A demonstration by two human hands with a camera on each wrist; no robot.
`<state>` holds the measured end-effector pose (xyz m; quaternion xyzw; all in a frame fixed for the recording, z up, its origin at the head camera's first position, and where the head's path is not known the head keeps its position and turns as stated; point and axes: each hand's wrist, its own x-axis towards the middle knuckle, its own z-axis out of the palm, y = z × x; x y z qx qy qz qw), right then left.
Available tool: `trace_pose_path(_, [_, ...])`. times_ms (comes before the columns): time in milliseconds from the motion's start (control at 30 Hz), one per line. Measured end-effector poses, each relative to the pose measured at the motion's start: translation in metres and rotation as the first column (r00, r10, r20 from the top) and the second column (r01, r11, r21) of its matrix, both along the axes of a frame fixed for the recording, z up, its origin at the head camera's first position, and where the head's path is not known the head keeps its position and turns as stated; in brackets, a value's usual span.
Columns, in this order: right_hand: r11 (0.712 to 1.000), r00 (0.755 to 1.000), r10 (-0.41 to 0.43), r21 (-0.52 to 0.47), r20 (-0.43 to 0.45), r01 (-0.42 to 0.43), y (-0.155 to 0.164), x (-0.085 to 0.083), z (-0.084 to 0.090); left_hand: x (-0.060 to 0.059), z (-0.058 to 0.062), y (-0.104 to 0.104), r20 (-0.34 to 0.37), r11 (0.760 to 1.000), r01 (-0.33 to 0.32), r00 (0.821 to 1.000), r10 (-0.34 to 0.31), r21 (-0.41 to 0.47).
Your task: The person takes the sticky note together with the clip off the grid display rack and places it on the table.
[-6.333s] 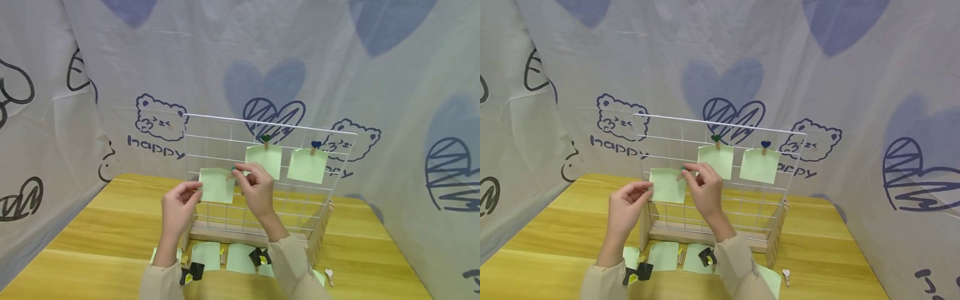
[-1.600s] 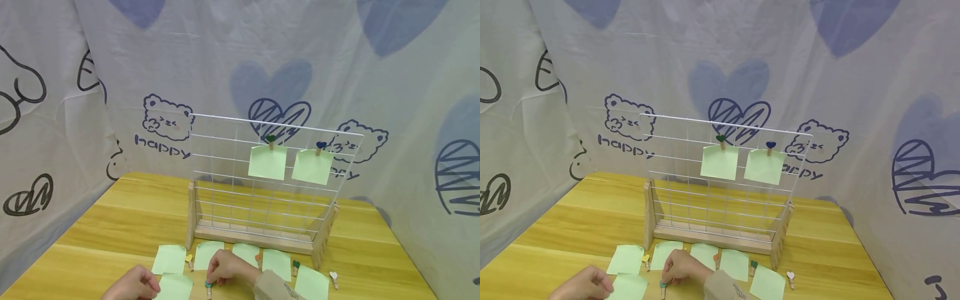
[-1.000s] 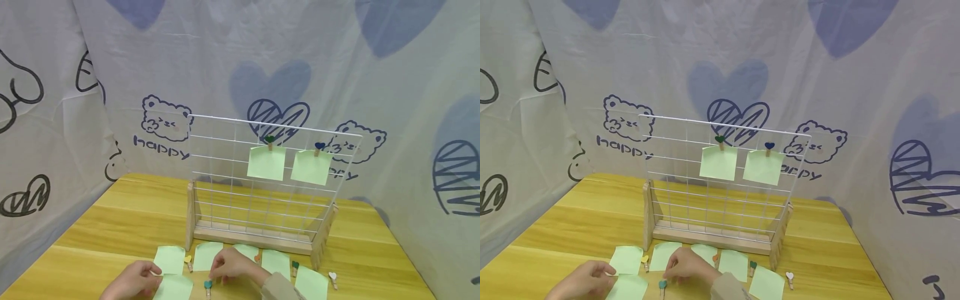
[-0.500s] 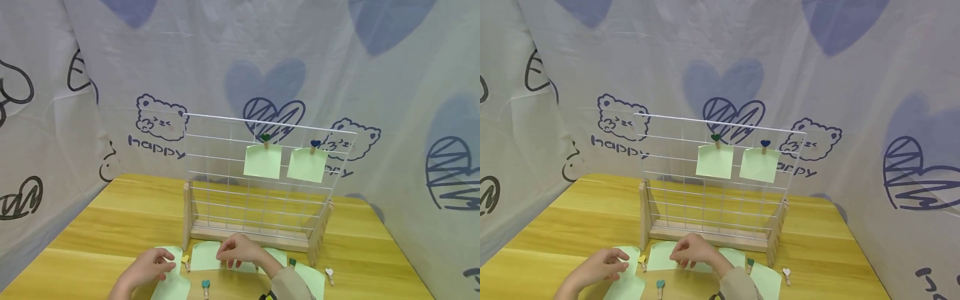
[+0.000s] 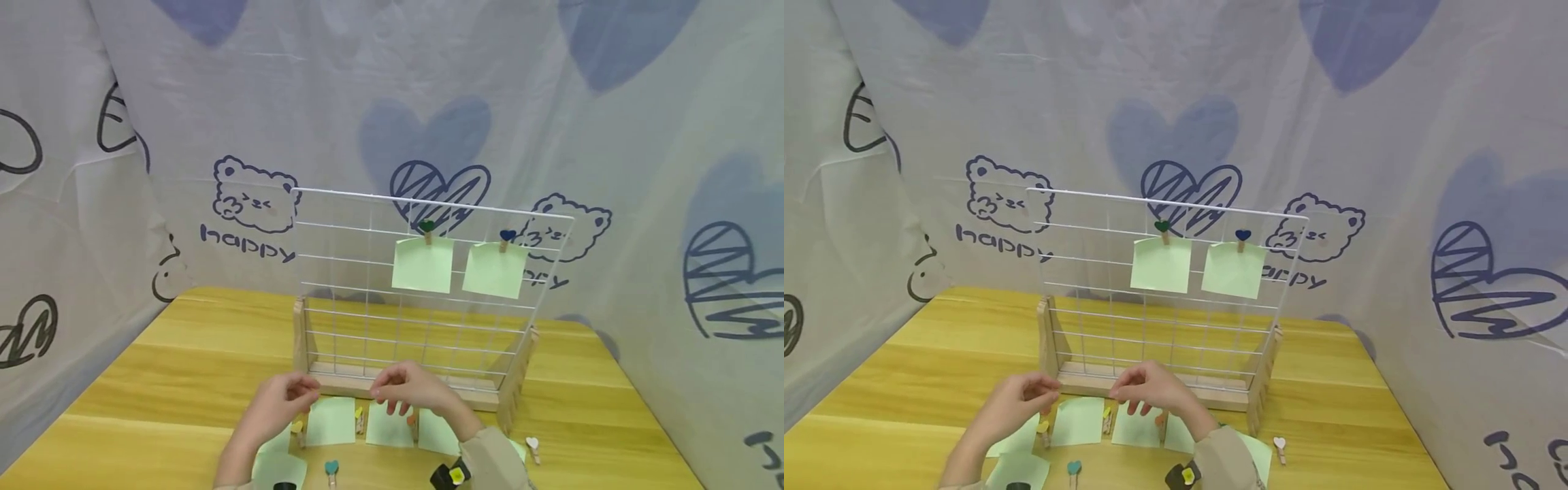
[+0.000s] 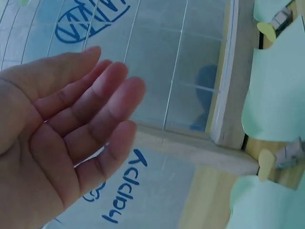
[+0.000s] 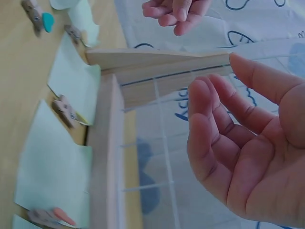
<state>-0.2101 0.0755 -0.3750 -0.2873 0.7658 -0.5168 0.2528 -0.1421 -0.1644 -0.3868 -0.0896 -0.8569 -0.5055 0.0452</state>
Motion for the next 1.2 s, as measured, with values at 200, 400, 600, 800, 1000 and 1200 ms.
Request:
trace_pose_path(200, [0.999,0.996,-0.05,0.003,-0.077,0.051,0.008,0.003,0.018,-0.007,0.011,0.015,-0.069,0.997,-0.071,0.995,0.07,-0.016])
trace_pose_path(400, [0.996,0.977,-0.084,0.022,-0.194,0.09,0.013,0.004,0.042,-0.015,0.02,0.026,-0.117,1.0,0.026,0.993,-0.027,-0.011])
trace_pose_path(600, [0.993,0.954,-0.11,0.017,-0.279,0.12,0.018,0.003,0.06,-0.02,0.027,0.036,-0.144,0.996,0.088,0.985,-0.091,-0.031])
trace_pose_path(800, [0.988,0.941,-0.136,0.022,-0.31,0.15,0.023,0.001,0.072,-0.025,0.034,0.045,-0.174,0.992,0.105,0.978,-0.115,-0.067])
trace_pose_path(1000, [0.986,0.93,-0.158,-0.007,-0.331,0.165,0.028,0.003,0.085,-0.029,0.041,0.054,-0.196,0.99,0.126,0.971,-0.136,-0.061])
trace_pose_path(1200, [0.989,0.916,-0.149,-0.04,-0.372,0.145,0.033,0.006,0.104,-0.036,0.051,0.061,-0.239,0.989,0.122,0.961,-0.14,-0.089])
